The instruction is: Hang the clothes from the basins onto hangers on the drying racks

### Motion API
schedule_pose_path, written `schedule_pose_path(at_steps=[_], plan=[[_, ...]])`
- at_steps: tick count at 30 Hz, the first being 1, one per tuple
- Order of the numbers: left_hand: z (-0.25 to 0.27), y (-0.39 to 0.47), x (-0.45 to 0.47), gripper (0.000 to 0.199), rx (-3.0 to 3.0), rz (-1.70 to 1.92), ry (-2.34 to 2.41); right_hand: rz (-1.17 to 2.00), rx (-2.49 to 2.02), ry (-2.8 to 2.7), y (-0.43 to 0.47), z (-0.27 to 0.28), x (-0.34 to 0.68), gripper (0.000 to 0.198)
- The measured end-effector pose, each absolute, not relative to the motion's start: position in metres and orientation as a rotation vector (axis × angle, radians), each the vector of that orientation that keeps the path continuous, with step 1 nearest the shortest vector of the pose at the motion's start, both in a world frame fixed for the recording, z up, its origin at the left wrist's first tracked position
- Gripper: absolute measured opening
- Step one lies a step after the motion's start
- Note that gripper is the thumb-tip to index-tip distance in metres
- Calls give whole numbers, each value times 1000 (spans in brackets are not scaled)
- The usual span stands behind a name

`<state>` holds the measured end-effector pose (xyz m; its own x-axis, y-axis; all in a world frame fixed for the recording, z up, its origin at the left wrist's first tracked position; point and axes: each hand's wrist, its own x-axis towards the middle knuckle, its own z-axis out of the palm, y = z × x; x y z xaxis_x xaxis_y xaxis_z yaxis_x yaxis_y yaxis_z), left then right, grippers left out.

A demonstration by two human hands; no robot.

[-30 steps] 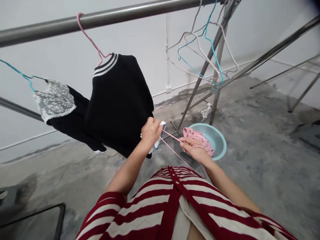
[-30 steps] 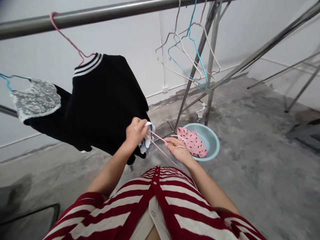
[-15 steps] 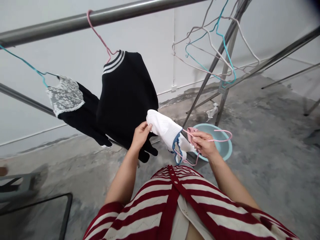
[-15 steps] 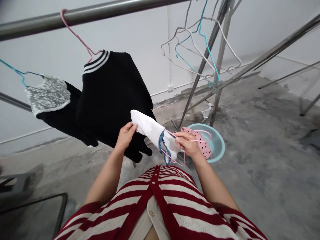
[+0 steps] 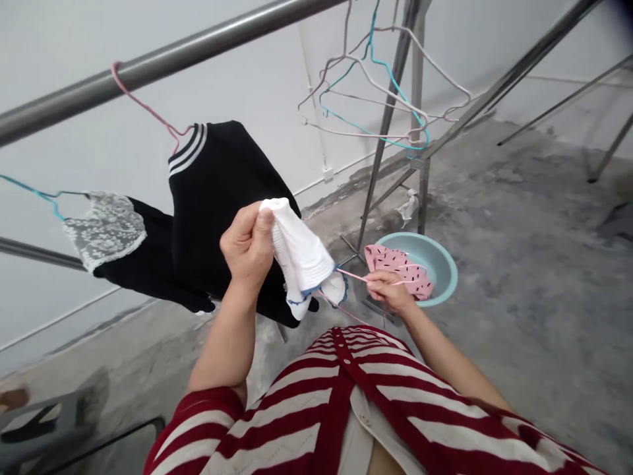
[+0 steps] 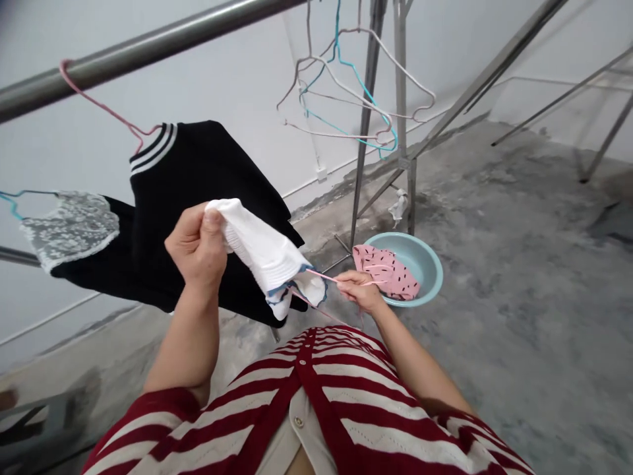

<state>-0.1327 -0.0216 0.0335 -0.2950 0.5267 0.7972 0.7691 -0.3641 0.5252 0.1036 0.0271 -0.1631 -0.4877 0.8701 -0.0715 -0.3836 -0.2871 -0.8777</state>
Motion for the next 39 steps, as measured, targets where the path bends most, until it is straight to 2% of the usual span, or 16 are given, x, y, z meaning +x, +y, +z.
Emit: schedule_pose_path(at_steps=[3, 7, 10, 19, 22, 28, 32, 35, 39], plan=[[43, -25, -132, 24, -1683, -1701, -1599, 1827, -679, -932, 26, -165, 101, 26], [56, -30, -132, 21, -1630, -1708, -1527, 1943, -698, -1076, 26, -172, 100, 25], [61, -33, -131, 16, -1660, -1737, -1461, 1890, -691, -1010, 27, -172, 99, 27], [56, -43, -133, 25, -1551, -1688, -1568, 1825, -601, -877, 24, -143, 89, 32], [50, -45, -145, 22, -1513, -1644, -1631, 1798, -584, -904, 27, -135, 94, 33], [34, -46, -179, 19, -1428, -1597, -1802, 1738, -637, -1111, 35, -130, 113, 20], [31, -53, -190, 20, -1449, -1311, -1897, 1673, -636, -1158, 34, -126, 118, 16], [35, -58, -177, 19, -1554, -1103, -1753, 1653, -683, -1282, 32, -117, 118, 14], [33, -51, -133, 20, -2295, -691, -1540, 1629, -719, -1514, 29, -98, 111, 15]])
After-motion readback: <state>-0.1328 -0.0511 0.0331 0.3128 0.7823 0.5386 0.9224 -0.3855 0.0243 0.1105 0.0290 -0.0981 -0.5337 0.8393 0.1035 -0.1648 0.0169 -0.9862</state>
